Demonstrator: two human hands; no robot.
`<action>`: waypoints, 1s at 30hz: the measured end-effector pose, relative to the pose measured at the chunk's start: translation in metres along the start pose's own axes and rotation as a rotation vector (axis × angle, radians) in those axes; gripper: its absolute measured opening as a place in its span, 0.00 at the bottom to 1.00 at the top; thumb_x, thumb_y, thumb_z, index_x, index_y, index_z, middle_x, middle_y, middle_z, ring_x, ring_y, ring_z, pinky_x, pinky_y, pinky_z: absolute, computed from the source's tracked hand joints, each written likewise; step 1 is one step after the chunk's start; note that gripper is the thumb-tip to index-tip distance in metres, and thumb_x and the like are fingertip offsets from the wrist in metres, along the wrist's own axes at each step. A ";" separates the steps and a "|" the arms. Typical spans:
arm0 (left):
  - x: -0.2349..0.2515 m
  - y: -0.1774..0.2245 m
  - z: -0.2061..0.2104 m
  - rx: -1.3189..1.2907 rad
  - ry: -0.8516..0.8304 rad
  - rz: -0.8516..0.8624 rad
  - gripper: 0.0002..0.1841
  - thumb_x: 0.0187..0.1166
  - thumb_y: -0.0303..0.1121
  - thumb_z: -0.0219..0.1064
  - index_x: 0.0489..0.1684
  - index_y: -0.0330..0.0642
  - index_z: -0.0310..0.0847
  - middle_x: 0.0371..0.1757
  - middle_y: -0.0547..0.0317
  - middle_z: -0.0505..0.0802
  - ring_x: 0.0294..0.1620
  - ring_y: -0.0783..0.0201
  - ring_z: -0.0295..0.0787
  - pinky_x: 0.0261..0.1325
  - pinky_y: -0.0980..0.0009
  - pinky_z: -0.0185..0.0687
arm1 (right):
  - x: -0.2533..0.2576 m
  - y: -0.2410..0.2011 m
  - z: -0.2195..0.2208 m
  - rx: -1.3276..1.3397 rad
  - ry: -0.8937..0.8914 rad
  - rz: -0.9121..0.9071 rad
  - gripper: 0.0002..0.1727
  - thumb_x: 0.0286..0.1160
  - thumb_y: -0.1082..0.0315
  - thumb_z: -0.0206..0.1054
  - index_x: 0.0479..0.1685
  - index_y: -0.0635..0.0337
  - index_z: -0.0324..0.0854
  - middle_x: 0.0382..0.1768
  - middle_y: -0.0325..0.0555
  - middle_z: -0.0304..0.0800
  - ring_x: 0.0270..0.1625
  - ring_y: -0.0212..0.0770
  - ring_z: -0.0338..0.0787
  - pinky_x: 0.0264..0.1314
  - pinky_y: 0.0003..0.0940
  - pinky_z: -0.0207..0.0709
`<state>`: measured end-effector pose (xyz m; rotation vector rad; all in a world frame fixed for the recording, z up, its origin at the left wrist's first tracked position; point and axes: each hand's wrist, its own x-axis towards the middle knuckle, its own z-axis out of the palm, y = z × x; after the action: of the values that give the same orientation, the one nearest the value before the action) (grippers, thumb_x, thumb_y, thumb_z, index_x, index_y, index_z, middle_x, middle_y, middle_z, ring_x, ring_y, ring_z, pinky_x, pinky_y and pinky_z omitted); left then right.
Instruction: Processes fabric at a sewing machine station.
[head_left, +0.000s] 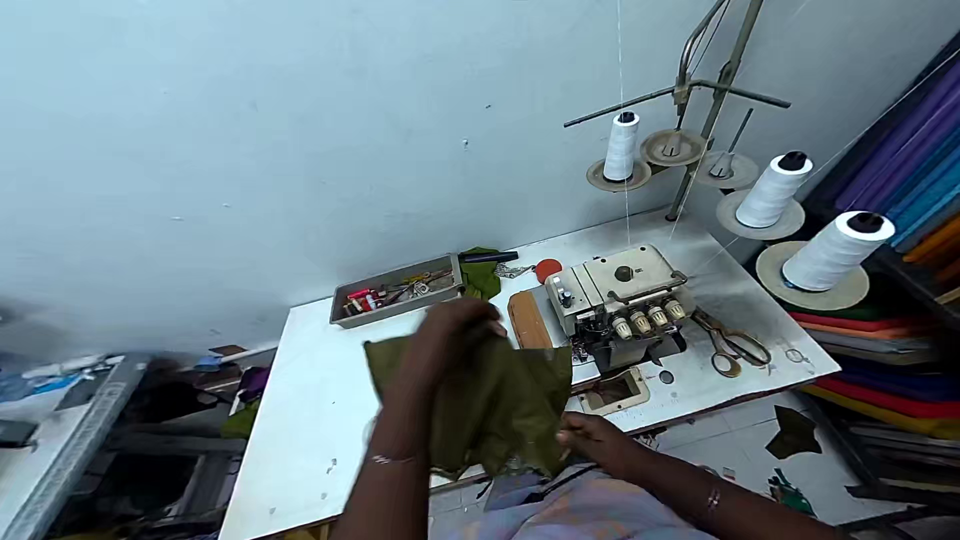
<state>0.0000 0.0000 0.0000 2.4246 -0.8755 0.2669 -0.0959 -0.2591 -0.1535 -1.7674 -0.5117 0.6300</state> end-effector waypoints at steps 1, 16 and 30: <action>0.005 0.001 0.027 -0.044 -0.127 -0.003 0.06 0.77 0.23 0.71 0.43 0.30 0.91 0.45 0.41 0.95 0.49 0.45 0.94 0.62 0.44 0.85 | -0.011 0.033 -0.007 -0.016 -0.015 0.105 0.21 0.90 0.59 0.56 0.54 0.73 0.81 0.46 0.58 0.86 0.47 0.42 0.86 0.58 0.40 0.79; -0.066 0.063 -0.044 -0.476 -0.198 0.294 0.15 0.90 0.43 0.59 0.38 0.47 0.86 0.37 0.66 0.91 0.43 0.80 0.87 0.51 0.84 0.82 | 0.060 -0.031 -0.005 -0.613 0.201 0.135 0.31 0.74 0.66 0.75 0.80 0.46 0.79 0.94 0.50 0.51 0.93 0.64 0.49 0.84 0.70 0.53; -0.114 0.039 -0.093 -0.254 0.326 0.160 0.04 0.83 0.43 0.69 0.42 0.61 0.89 0.42 0.84 0.94 0.46 0.84 0.90 0.52 0.85 0.84 | 0.042 -0.011 0.035 -0.225 -0.311 0.372 0.30 0.87 0.64 0.60 0.84 0.70 0.62 0.70 0.72 0.80 0.73 0.67 0.81 0.77 0.64 0.69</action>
<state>-0.1125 0.0872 0.0532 2.0079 -0.8934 0.5579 -0.0867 -0.2040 -0.1574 -2.0091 -0.4804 1.1584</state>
